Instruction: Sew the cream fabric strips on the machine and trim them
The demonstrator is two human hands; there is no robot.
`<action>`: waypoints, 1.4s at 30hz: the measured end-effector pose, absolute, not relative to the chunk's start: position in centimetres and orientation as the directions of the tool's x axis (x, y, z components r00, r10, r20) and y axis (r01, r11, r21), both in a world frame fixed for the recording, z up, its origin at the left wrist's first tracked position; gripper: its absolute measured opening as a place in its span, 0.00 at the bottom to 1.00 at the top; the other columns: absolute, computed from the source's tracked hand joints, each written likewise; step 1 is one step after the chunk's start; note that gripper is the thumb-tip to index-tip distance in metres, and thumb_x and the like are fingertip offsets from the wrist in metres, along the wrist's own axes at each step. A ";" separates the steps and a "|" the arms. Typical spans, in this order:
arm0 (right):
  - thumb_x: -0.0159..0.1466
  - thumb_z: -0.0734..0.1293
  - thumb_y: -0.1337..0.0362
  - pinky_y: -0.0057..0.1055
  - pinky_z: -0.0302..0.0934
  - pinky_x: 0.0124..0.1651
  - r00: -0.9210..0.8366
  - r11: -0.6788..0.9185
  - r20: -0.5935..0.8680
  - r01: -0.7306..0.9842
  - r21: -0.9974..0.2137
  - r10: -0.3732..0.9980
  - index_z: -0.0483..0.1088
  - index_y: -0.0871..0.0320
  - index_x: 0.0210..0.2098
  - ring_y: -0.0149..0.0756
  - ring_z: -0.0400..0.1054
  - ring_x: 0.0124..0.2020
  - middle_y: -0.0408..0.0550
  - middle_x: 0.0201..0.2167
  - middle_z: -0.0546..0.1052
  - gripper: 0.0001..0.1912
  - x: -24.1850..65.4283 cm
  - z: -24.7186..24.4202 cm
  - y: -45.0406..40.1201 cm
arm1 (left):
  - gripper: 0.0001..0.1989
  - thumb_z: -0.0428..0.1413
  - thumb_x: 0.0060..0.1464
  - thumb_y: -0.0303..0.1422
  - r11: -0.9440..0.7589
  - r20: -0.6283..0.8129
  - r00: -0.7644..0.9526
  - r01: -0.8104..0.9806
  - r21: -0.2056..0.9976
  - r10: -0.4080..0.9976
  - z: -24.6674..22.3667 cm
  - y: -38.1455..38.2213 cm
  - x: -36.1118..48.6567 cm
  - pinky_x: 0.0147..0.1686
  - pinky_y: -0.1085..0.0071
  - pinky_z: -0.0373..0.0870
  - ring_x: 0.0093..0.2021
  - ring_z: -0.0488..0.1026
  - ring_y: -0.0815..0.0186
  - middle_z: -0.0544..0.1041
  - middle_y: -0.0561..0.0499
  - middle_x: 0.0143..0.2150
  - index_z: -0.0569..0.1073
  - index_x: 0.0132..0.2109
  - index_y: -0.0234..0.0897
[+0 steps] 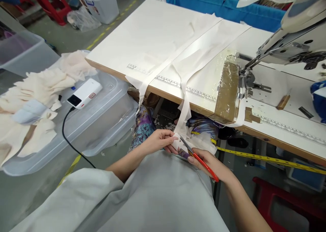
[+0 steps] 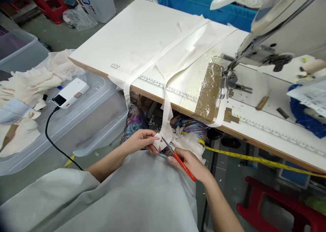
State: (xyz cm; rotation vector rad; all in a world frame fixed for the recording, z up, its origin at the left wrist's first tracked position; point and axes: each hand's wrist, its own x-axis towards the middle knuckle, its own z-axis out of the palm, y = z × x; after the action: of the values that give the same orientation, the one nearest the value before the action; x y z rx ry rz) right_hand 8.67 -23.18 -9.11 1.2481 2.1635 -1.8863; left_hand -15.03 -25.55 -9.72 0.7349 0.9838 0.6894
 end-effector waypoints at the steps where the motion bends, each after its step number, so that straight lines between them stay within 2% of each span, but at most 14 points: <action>1: 0.61 0.65 0.43 0.26 0.47 0.24 -0.687 -0.042 -0.488 0.556 -0.830 0.539 0.56 0.55 0.25 0.29 0.49 0.25 0.37 0.23 0.55 0.24 8.6 -8.9 -23.3 | 0.26 0.62 0.47 0.53 0.568 -0.473 0.383 -0.184 0.802 0.793 -9.7 -25.7 -15.2 0.25 0.76 0.70 0.30 0.80 0.61 0.81 0.42 0.32 0.71 0.36 0.32; 8: 0.60 0.64 0.42 0.26 0.45 0.23 -0.667 0.086 -0.466 0.619 -0.780 0.581 0.53 0.54 0.22 0.29 0.48 0.23 0.36 0.20 0.53 0.25 7.6 -7.7 -23.9 | 0.22 0.62 0.48 0.50 0.536 -0.437 0.373 -0.224 0.814 0.818 -9.8 -26.8 -15.9 0.22 0.78 0.68 0.28 0.80 0.64 0.82 0.42 0.36 0.72 0.32 0.32; 16: 0.61 0.62 0.43 0.27 0.46 0.23 -0.615 0.280 -0.409 0.725 -0.629 0.674 0.50 0.53 0.22 0.29 0.51 0.21 0.36 0.18 0.56 0.25 7.5 -7.6 -24.5 | 0.20 0.61 0.50 0.47 0.497 -0.397 0.371 -0.226 0.838 0.839 -10.0 -27.1 -16.1 0.23 0.78 0.68 0.29 0.80 0.65 0.82 0.42 0.36 0.73 0.33 0.32; 20: 0.62 0.60 0.42 0.27 0.44 0.23 -0.596 0.307 -0.372 0.740 -0.599 0.712 0.47 0.53 0.20 0.29 0.50 0.20 0.36 0.16 0.55 0.27 7.7 -7.7 -24.8 | 0.20 0.61 0.50 0.47 0.492 -0.389 0.379 -0.226 0.841 0.840 -9.9 -26.9 -16.1 0.23 0.79 0.68 0.29 0.80 0.65 0.82 0.41 0.37 0.73 0.32 0.31; 24: 0.62 0.62 0.44 0.27 0.44 0.22 -0.572 0.322 -0.352 0.763 -0.561 0.741 0.49 0.53 0.20 0.29 0.50 0.19 0.37 0.16 0.58 0.26 7.6 -7.6 -25.0 | 0.20 0.62 0.50 0.47 0.508 -0.407 0.379 -0.221 0.832 0.831 -9.8 -26.9 -15.9 0.23 0.79 0.68 0.28 0.80 0.66 0.82 0.42 0.36 0.73 0.32 0.32; 30: 0.62 0.62 0.47 0.28 0.44 0.24 -0.587 0.395 -0.314 0.770 -0.500 0.746 0.50 0.52 0.22 0.30 0.51 0.19 0.38 0.17 0.61 0.23 6.8 -7.5 -24.7 | 0.23 0.64 0.44 0.50 0.539 -0.439 0.373 -0.222 0.813 0.817 -9.6 -26.9 -15.5 0.21 0.79 0.66 0.26 0.79 0.65 0.82 0.42 0.34 0.72 0.30 0.31; 36: 0.61 0.62 0.42 0.28 0.44 0.23 -0.540 0.293 -0.336 0.771 -0.565 0.772 0.48 0.53 0.20 0.30 0.50 0.20 0.37 0.16 0.58 0.27 7.0 -8.1 -24.8 | 0.23 0.62 0.47 0.50 0.523 -0.426 0.381 -0.200 0.828 0.821 -9.6 -26.8 -15.7 0.23 0.79 0.68 0.28 0.80 0.65 0.81 0.41 0.36 0.72 0.32 0.31; 38: 0.61 0.63 0.43 0.28 0.47 0.24 -0.526 0.218 -0.323 0.727 -0.651 0.787 0.52 0.53 0.21 0.30 0.53 0.21 0.38 0.18 0.60 0.25 6.9 -8.5 -24.9 | 0.24 0.62 0.47 0.51 0.522 -0.426 0.382 -0.199 0.829 0.821 -10.0 -26.9 -15.2 0.25 0.78 0.69 0.29 0.80 0.65 0.81 0.42 0.35 0.70 0.32 0.32; 42: 0.61 0.65 0.48 0.27 0.55 0.27 -0.508 0.059 -0.242 0.506 -0.861 0.826 0.60 0.54 0.29 0.31 0.57 0.24 0.38 0.22 0.64 0.18 5.9 -9.2 -25.2 | 0.26 0.59 0.48 0.55 0.525 -0.398 0.445 -0.208 0.825 0.802 -9.9 -26.7 -13.6 0.27 0.73 0.72 0.28 0.80 0.62 0.79 0.49 0.28 0.64 0.40 0.36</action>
State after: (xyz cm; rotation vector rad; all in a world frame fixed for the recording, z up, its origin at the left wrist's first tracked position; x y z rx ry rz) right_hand 5.88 -25.17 -9.16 1.6462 2.4909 -1.7558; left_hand -13.57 -26.66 -9.94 0.7814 0.8936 0.7113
